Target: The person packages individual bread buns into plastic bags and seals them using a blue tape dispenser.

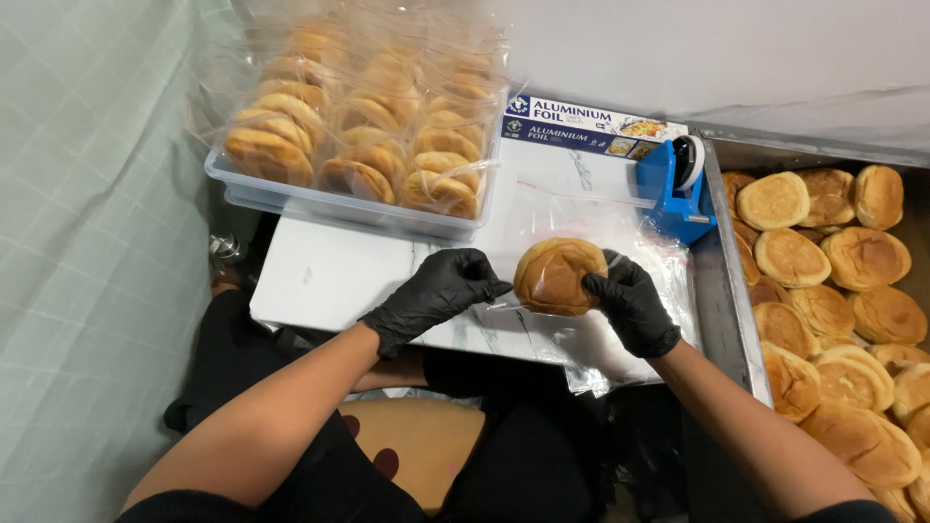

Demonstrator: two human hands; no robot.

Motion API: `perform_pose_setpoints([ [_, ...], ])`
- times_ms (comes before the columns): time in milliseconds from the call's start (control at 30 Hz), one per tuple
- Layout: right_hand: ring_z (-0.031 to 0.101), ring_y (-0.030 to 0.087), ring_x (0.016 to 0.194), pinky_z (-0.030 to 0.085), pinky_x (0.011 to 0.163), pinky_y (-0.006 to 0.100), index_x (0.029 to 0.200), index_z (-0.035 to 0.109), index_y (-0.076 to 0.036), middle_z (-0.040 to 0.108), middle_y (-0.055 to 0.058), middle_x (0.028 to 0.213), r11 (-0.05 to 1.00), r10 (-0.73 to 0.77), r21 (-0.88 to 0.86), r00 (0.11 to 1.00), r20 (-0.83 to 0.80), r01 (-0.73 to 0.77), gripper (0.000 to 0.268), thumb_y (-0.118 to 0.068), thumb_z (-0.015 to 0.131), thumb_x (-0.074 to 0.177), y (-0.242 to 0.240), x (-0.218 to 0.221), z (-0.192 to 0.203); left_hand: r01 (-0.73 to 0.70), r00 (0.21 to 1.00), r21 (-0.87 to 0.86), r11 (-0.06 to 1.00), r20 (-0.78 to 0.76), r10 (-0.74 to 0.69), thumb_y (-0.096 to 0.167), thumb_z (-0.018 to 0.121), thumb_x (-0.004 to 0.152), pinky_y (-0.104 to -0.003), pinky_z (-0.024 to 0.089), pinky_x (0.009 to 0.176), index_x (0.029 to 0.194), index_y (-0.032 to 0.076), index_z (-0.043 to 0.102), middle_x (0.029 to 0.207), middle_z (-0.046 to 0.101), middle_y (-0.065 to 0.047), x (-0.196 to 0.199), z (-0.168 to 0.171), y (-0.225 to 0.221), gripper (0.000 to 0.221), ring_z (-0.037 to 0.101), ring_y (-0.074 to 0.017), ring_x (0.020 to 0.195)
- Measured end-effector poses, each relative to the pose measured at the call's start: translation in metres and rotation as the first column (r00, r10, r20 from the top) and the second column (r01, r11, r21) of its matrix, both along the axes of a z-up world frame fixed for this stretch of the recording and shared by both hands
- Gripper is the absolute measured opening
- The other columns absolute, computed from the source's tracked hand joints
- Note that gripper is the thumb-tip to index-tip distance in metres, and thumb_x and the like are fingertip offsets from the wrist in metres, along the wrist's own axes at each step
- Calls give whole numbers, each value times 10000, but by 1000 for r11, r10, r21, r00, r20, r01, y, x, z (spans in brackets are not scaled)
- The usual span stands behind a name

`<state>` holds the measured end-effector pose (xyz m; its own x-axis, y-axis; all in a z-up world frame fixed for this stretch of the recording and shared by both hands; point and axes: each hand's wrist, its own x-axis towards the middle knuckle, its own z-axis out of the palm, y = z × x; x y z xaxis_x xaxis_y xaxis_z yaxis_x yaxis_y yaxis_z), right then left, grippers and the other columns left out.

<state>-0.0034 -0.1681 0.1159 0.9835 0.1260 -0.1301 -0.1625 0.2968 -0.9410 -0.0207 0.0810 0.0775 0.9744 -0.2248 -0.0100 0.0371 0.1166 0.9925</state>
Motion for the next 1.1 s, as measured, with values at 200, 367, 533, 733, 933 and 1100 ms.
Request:
perform_pose_setpoints([
  [200, 753, 328, 787, 629, 633, 419, 929, 684, 61, 756, 207, 934, 986, 62, -156, 998, -34, -67, 274, 63, 860, 719, -3, -7, -30, 21, 984, -203, 979, -171, -57, 95, 937, 725, -350, 618, 866, 1278, 73, 641, 1144, 729, -156, -5, -36, -19, 628, 740, -228, 975],
  [367, 765, 336, 798, 632, 670, 412, 1072, 732, 42, 776, 207, 921, 965, 106, -227, 988, -112, -129, 409, 97, 864, 689, 8, -18, -40, -37, 975, -238, 971, -222, -18, 84, 918, 744, -272, 598, 806, 1162, 35, 711, 1030, 770, -113, -36, -23, -23, 469, 710, -135, 898],
  [533, 760, 273, 895, 628, 793, 417, 1185, 723, 12, 799, 194, 1045, 916, 306, -244, 948, -88, -318, 538, 101, 854, 670, 8, -29, -26, 43, 988, -137, 990, -141, -63, 66, 910, 734, -249, 551, 823, 1135, 6, 704, 1012, 748, -58, -21, -46, 23, 454, 654, -105, 907],
  [733, 762, 357, 1008, 585, 932, 481, 1324, 637, 47, 769, 273, 1112, 861, 481, -204, 876, 26, -466, 472, -36, 712, 865, -24, -2, -47, -107, 992, -16, 994, -69, 105, -143, 852, 654, -374, 623, 802, 993, -56, 756, 932, 756, -199, 0, 5, 157, 363, 749, -278, 877],
  [933, 761, 295, 994, 574, 953, 455, 1292, 679, 42, 786, 229, 1095, 838, 489, -285, 872, 13, -466, 402, -113, 661, 921, -26, 6, -50, -493, 863, 153, 856, 208, 460, 55, 858, 753, -280, 557, 864, 1051, 78, 720, 969, 718, -36, 17, 45, 261, 329, 679, -121, 907],
  [1100, 760, 275, 982, 569, 949, 444, 1263, 704, 44, 799, 219, 1082, 835, 481, -306, 877, 5, -456, 361, -120, 625, 951, -27, 8, -59, -515, 857, 349, 783, 225, 463, 310, 831, 873, -281, 513, 902, 1185, 176, 727, 1077, 723, 11, 37, 49, 278, 354, 655, -109, 965],
])
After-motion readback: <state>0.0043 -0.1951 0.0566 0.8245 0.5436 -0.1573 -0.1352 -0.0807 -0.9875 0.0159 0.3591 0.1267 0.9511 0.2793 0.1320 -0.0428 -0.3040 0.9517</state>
